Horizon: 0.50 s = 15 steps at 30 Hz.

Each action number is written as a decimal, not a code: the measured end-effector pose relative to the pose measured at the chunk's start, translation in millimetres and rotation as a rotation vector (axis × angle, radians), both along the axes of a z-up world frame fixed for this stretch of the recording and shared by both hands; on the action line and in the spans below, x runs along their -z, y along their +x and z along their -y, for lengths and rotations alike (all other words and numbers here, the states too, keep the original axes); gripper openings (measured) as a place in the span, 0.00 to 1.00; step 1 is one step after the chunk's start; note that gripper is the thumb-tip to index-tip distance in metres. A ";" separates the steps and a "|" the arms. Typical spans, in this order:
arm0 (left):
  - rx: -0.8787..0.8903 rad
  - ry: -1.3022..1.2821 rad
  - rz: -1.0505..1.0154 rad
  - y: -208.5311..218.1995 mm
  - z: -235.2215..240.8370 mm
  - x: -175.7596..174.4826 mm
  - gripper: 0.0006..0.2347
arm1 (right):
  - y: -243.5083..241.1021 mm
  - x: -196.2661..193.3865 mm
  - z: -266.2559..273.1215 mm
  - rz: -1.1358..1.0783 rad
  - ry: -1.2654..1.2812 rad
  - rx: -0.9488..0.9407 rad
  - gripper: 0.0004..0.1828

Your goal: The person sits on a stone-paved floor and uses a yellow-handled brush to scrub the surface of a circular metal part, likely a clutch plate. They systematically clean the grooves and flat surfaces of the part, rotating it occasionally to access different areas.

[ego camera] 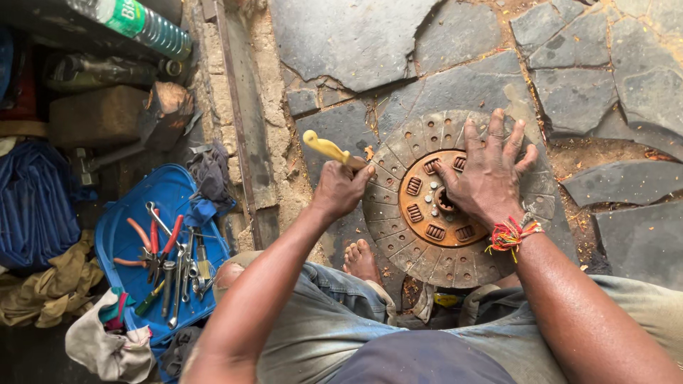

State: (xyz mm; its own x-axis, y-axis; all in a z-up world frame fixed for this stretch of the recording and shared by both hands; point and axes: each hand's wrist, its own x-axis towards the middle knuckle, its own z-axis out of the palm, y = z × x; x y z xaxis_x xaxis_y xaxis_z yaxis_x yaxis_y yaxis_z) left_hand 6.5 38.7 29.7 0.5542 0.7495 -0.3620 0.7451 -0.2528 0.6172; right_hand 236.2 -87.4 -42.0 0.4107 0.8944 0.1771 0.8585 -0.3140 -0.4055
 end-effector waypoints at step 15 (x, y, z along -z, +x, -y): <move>-0.134 0.277 0.451 -27.8 11.6 55.4 0.06 | -121.7 -44.5 -24.0 -0.395 0.349 -0.218 0.08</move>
State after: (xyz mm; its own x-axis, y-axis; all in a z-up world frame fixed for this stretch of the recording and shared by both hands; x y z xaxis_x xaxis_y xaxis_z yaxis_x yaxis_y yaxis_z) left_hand -21.3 27.1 -25.7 0.5020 0.8577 0.1108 0.4586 -0.3726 0.8068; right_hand 114.5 -63.4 2.5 0.3180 0.8819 0.3480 0.6503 0.0642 -0.7569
